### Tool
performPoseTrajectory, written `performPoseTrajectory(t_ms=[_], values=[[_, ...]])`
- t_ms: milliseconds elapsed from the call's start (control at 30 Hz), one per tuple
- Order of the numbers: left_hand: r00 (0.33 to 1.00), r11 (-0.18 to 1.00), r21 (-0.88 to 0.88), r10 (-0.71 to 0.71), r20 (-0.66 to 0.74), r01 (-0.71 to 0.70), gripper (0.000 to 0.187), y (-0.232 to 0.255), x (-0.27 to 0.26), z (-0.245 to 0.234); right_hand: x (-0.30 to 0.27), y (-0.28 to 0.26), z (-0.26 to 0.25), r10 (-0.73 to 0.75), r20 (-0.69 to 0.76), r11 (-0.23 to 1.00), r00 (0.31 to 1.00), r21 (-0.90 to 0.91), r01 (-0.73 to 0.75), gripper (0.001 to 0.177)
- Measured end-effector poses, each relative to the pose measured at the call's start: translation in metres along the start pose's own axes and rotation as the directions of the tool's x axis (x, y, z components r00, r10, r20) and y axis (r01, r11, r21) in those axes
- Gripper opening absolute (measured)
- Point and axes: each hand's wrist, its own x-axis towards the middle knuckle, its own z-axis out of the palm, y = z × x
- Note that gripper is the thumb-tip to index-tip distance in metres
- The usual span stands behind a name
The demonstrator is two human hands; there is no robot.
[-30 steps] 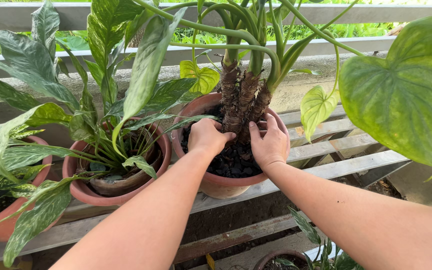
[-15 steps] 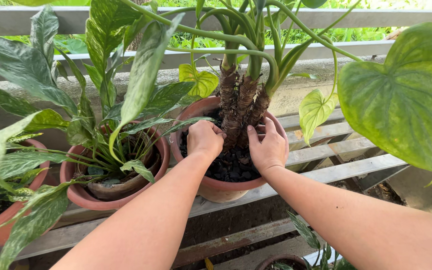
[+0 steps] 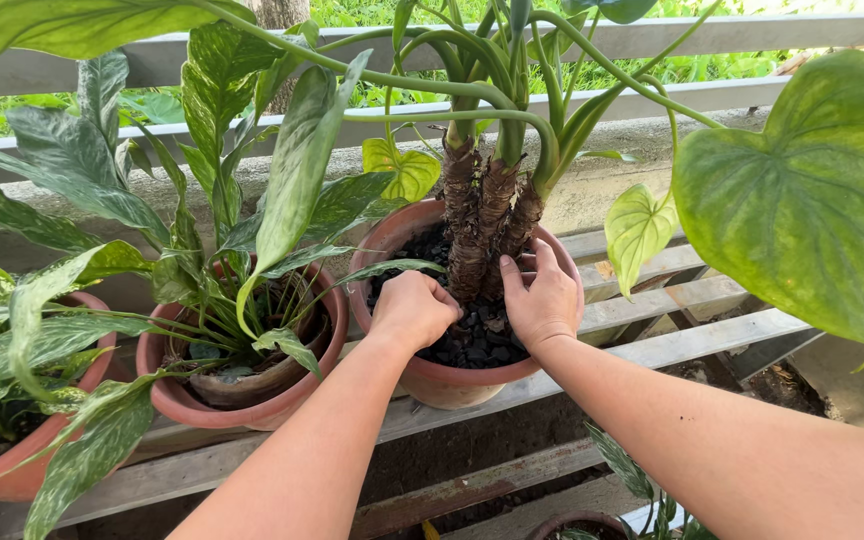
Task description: The person tends to potted plants on a balcony shelf. They tie a plant stem to a support stake, move a potted plant to a new position, sweep the shelf with a broom, and remove dried leaf sheaths from the base of another plant.
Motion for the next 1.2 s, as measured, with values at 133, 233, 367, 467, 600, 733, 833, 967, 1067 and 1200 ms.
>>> performPoseTrajectory(t_ms=[133,233,367,467,600,733,833,967,1067,1200], values=[[0.996,0.999,-0.040,-0.004,-0.088,0.001,0.023,-0.002,0.005,-0.001,-0.001,-0.001,0.000,0.001,0.007,1.000,1.000,0.011,-0.001,0.051],[0.989,0.995,-0.101,-0.021,-0.143,0.006,0.034,0.003,0.009,0.001,-0.001,-0.001,-0.001,0.011,0.020,0.999,1.000,0.040,-0.011,0.052],[0.985,0.989,-0.145,-0.061,-0.164,0.037,0.049,0.015,0.011,0.005,-0.001,-0.003,-0.001,0.020,0.025,0.999,1.000,0.047,-0.021,0.052],[0.967,0.980,-0.177,-0.131,-0.216,0.093,0.042,0.023,0.007,0.010,-0.001,-0.003,0.000,0.013,0.018,0.999,1.000,0.037,-0.014,0.052],[0.951,0.977,-0.204,-0.121,-0.283,0.063,0.024,0.023,0.003,0.015,-0.002,-0.003,-0.001,0.010,0.016,1.000,1.000,0.021,-0.010,0.051],[0.952,0.979,-0.206,-0.061,-0.300,-0.002,0.015,0.017,0.010,0.018,-0.002,-0.005,-0.002,0.026,0.019,1.000,0.999,-0.001,-0.026,0.052],[0.962,0.984,-0.180,-0.036,-0.272,-0.014,0.014,0.011,0.019,0.020,-0.002,-0.007,-0.003,0.024,0.017,1.000,1.000,-0.007,-0.024,0.052],[0.971,0.988,-0.147,0.013,-0.238,-0.049,0.016,0.004,0.025,0.021,-0.002,-0.009,-0.006,0.041,0.032,0.999,0.999,-0.018,-0.040,0.052],[0.976,0.965,-0.221,0.096,-0.194,-0.139,0.018,0.005,0.023,0.023,-0.003,-0.009,-0.005,0.067,0.042,0.998,0.997,-0.011,-0.067,0.053],[0.959,0.941,-0.310,0.051,-0.277,-0.140,0.020,0.019,0.016,0.023,-0.002,-0.007,-0.004,0.039,0.022,0.999,0.999,-0.017,-0.039,0.056]])
